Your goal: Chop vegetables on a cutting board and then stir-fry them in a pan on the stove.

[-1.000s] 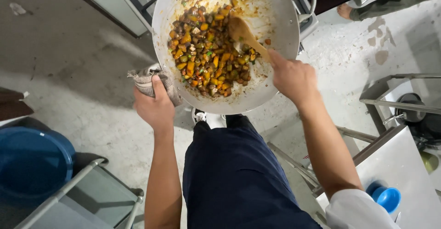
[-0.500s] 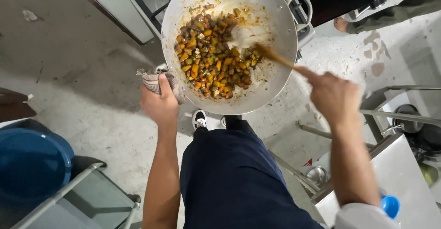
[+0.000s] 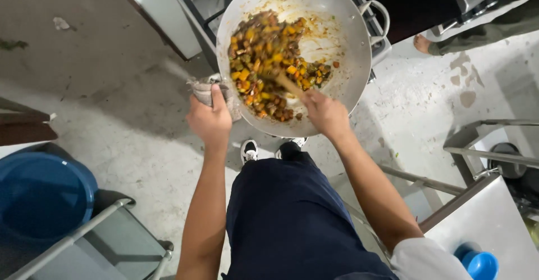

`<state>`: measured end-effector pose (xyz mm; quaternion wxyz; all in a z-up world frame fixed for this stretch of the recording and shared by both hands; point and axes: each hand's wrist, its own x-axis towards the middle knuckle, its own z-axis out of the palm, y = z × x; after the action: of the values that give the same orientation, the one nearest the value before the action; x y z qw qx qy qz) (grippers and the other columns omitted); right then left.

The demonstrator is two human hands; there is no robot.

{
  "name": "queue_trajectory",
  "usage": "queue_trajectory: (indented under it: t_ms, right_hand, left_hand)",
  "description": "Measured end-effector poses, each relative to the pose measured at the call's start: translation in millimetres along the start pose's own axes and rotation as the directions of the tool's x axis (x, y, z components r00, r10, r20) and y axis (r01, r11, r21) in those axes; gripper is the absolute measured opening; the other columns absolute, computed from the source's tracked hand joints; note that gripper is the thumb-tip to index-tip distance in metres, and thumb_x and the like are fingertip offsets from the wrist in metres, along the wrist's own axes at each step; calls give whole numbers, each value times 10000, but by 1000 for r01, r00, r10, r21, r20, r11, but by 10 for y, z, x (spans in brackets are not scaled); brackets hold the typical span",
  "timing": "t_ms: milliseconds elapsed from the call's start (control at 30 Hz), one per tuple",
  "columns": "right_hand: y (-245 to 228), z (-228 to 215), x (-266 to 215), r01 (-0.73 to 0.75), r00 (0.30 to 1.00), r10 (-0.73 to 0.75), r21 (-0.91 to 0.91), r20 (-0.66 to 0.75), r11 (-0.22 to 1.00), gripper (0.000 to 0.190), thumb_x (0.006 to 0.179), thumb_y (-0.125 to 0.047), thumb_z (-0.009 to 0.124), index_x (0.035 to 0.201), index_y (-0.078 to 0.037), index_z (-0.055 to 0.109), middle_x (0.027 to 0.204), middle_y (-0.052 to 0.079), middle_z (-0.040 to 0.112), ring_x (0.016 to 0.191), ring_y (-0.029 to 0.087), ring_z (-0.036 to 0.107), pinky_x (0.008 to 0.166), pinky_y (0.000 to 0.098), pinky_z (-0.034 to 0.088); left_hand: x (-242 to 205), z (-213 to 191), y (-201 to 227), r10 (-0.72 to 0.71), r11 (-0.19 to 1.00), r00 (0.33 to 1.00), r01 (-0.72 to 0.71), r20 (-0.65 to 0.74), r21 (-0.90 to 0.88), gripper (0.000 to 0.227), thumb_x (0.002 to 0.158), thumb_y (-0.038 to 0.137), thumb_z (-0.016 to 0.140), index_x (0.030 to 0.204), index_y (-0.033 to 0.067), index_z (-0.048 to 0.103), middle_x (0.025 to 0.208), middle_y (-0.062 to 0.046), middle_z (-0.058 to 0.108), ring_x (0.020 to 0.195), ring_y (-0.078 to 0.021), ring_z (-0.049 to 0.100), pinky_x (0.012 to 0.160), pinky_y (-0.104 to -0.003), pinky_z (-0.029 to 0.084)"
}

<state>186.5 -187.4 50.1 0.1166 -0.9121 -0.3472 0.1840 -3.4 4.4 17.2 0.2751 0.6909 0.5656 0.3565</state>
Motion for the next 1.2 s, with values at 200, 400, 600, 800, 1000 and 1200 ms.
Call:
queue_trajectory:
  t_ms: [200,400,600,800,1000,1200]
  right_hand:
    - [-11,-552,-221,58,962,-97,-156,-257,986,209,1044,-332,653,1211,-219,710,890,108,762,673,322,724,582,447,573]
    - [128,-754,-599,222,848,-335,-299,-410,928,273,985,-137,705,1247,-206,736,851,108,673,751,321,690,642,446,564]
    - [690,-119,-845,139,841,-115,5,-529,990,243,1052,-91,630,1295,-101,641,1034,191,687,866,394,693,732,473,572]
    - [728,-11,-905,169,832,-109,61,-544,984,239,1056,-99,604,1295,-100,610,1111,202,691,924,422,698,765,501,579]
    - [1109,-445,-382,-22,907,-112,-312,-406,950,189,1099,-268,569,1190,-252,733,904,147,744,744,376,715,639,515,565]
    - [1057,-983,1244,42,978,-156,-599,-140,800,223,920,-250,613,1106,-277,732,942,73,760,897,305,732,837,581,527]
  left_hand:
    - [-13,145,-174,1,996,1000,1,-25,92,391,964,396,725,992,11,660,846,-195,736,819,-432,683,837,-533,509]
    - [-22,121,-125,-22,1000,1000,22,-18,-7,384,986,429,675,1005,46,663,885,-176,742,866,-422,693,857,-522,491]
    - [-25,149,-163,-58,998,998,57,35,39,428,985,448,653,1024,22,645,885,-195,739,869,-419,687,919,-540,457]
    - [-46,111,-135,-87,995,995,83,57,61,457,994,460,641,1040,6,655,898,-231,732,893,-454,675,921,-552,448]
    - [4,107,-95,-99,994,993,97,61,41,468,977,464,649,1032,-1,654,920,-249,732,922,-465,676,901,-552,477]
    - [87,106,-76,-10,999,1000,10,5,35,434,943,428,692,1035,4,673,920,-260,730,895,-486,668,880,-561,481]
